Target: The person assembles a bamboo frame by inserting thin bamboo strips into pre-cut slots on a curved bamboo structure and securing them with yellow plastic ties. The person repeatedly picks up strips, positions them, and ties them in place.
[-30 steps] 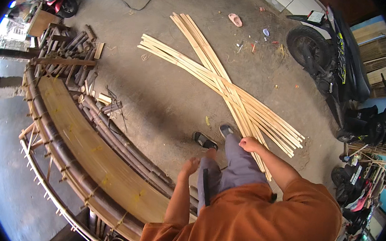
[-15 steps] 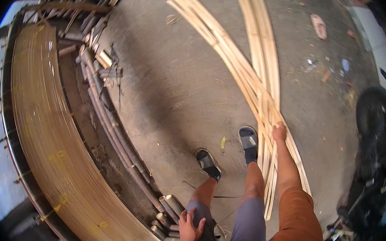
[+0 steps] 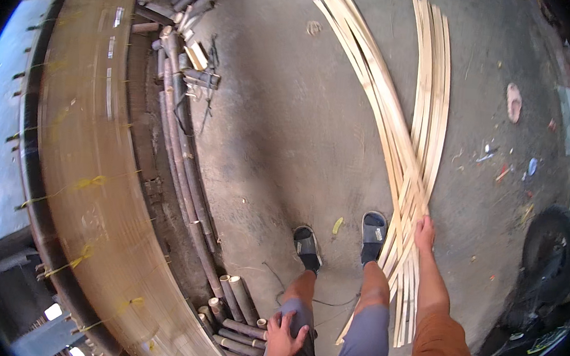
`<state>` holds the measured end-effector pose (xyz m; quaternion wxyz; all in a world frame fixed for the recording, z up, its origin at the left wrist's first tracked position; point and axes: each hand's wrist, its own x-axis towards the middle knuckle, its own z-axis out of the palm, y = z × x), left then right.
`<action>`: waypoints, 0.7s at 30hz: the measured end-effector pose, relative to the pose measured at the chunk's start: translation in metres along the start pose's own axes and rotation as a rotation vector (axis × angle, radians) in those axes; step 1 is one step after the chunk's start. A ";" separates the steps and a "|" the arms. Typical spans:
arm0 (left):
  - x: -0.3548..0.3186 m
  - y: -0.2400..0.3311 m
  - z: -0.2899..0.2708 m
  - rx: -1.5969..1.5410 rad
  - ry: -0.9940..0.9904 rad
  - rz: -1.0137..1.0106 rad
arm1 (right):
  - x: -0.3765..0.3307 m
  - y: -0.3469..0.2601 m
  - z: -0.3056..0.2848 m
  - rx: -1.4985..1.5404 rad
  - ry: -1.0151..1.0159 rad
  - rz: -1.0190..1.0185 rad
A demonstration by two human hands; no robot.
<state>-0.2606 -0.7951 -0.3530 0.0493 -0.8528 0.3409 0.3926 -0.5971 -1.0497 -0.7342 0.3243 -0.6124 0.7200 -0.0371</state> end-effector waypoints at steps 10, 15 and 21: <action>-0.049 -0.061 -0.029 -0.747 0.107 -0.458 | -0.083 -0.364 -0.289 0.400 0.106 -0.403; -0.084 -0.010 -0.157 -0.779 0.347 -0.209 | -0.107 -0.561 -0.418 0.502 0.355 -0.682; -0.106 0.008 -0.285 -0.827 0.722 0.099 | -0.200 -0.787 -0.456 1.019 -0.023 -0.965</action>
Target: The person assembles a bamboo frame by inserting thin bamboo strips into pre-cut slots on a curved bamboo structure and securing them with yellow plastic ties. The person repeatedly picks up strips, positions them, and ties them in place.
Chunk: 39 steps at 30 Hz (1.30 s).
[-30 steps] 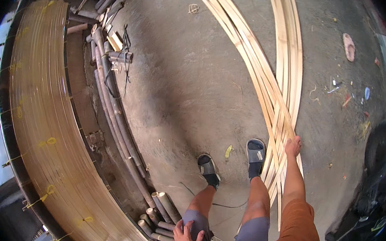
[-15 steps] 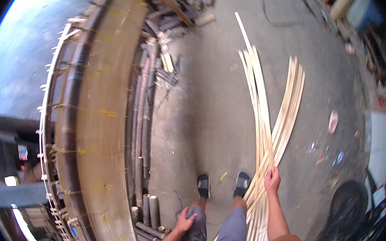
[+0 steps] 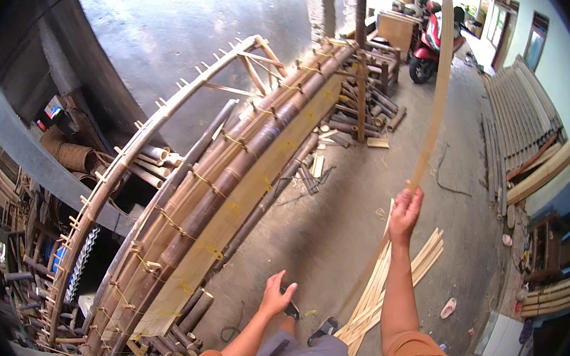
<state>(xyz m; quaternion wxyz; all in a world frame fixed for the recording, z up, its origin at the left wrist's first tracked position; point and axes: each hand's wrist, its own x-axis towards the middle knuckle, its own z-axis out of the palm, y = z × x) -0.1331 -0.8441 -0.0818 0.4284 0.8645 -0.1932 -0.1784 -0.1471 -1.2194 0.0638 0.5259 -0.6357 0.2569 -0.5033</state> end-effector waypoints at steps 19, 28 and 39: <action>-0.030 0.006 -0.363 0.500 0.712 -0.518 | -0.149 -0.073 0.420 0.624 -0.722 0.809; 0.041 -0.069 -0.404 0.605 0.711 -0.624 | -0.106 0.028 0.367 0.054 -1.351 0.545; 0.222 -0.003 -0.286 0.424 1.018 -0.561 | 0.020 0.210 0.117 -0.598 -1.244 0.543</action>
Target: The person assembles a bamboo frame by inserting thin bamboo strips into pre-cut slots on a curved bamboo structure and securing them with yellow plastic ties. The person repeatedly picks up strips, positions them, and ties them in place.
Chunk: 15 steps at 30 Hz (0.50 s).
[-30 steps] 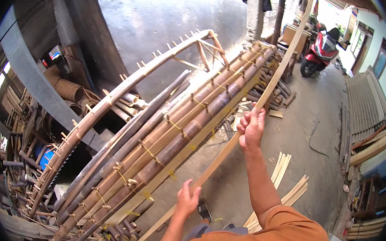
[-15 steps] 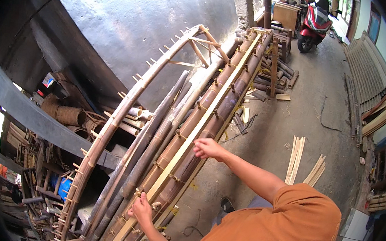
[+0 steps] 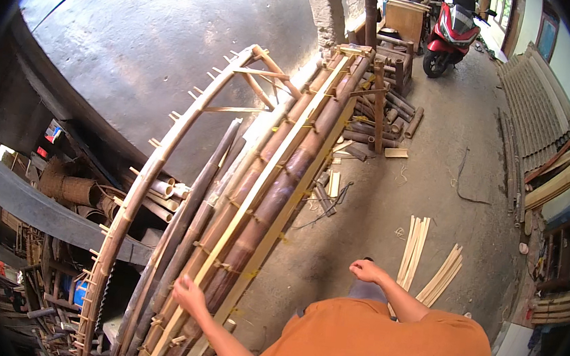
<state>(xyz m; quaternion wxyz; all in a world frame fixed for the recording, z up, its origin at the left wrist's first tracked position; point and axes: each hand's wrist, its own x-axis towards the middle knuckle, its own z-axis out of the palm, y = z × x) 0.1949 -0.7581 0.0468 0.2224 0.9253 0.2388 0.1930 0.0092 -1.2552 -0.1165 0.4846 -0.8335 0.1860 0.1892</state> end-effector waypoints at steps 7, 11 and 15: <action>-0.051 0.291 0.097 -0.335 -0.174 0.428 | 0.008 0.045 -0.151 -0.134 0.030 -0.008; -0.092 0.432 0.152 -0.436 -0.361 0.617 | 0.038 0.057 -0.230 -0.151 0.152 -0.012; -0.107 0.537 0.213 -0.434 -0.423 0.743 | 0.082 0.046 -0.290 -0.038 0.225 -0.008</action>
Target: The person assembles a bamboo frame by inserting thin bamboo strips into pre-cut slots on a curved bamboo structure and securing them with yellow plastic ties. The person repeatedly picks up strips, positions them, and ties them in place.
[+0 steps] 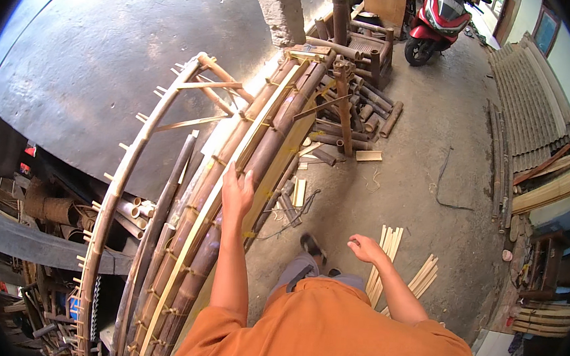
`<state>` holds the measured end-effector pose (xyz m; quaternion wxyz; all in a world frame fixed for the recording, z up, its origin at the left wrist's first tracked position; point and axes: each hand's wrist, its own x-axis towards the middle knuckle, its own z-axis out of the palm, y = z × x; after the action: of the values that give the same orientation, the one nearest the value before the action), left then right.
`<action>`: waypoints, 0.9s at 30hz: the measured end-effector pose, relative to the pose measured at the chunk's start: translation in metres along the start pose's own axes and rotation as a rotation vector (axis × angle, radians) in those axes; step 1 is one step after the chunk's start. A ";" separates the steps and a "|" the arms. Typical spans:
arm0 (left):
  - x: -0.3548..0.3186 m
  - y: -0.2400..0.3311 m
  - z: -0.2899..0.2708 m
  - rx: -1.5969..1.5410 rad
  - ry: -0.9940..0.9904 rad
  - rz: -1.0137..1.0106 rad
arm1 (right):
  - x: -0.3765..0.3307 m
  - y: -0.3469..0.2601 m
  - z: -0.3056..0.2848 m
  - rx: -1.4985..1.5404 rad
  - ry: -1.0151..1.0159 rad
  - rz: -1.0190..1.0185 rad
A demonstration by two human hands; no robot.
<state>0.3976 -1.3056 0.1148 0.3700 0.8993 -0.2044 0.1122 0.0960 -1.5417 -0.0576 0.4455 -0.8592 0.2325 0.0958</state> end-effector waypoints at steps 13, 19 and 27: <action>0.262 -0.027 0.162 0.285 -0.439 -0.080 | 0.192 -0.001 -0.088 -0.183 -0.309 -0.037; 0.297 -0.012 0.196 0.024 -0.215 -0.116 | 0.298 -0.024 -0.145 -0.237 -0.266 -0.041; 0.306 0.006 0.216 0.036 -0.315 -0.175 | 0.428 -0.106 -0.182 0.029 -0.446 -0.351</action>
<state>0.6787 -1.5498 0.0748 0.3257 0.9265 -0.1789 -0.0589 0.5134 -1.7712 -0.0341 0.5076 -0.8376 -0.0221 0.2006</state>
